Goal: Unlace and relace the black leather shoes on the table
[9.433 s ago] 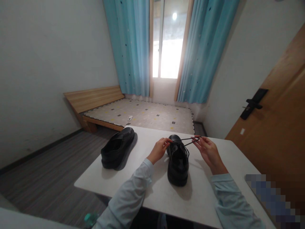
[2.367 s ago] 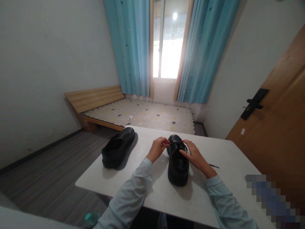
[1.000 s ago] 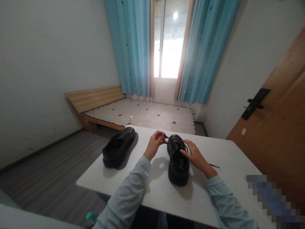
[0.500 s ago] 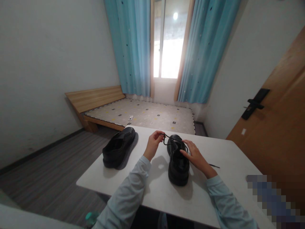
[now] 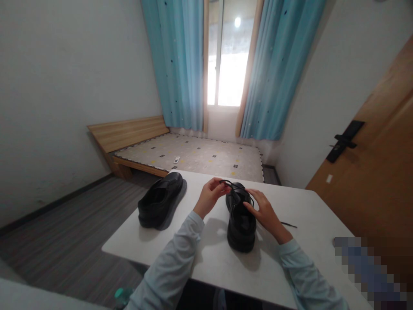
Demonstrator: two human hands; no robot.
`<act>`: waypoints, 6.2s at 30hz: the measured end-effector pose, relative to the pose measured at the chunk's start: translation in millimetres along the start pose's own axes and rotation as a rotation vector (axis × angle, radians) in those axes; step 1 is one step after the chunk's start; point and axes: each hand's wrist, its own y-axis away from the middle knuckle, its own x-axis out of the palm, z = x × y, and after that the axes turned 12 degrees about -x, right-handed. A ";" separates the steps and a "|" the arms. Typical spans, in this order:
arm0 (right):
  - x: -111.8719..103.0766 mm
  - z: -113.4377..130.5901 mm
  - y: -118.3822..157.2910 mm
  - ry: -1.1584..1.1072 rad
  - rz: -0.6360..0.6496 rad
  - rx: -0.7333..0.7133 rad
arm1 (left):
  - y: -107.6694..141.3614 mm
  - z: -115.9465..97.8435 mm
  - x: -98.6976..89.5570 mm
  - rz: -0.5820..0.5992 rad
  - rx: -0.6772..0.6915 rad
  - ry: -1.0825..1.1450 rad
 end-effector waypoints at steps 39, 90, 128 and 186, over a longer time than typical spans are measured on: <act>-13.9 30.4 -12.8 -0.266 -0.230 0.062 | -4.6 20.2 -9.6 -0.110 0.305 -0.900; -8.0 -5.2 -8.7 -0.175 -0.026 0.176 | -8.4 26.7 -13.9 -0.178 0.277 -1.153; 5.2 -1.7 -1.5 0.092 0.117 0.086 | -18.8 42.1 -16.4 -0.269 0.169 -0.929; 2.6 -4.8 0.6 0.101 0.121 0.093 | -14.2 11.2 -42.8 -0.434 0.196 -1.510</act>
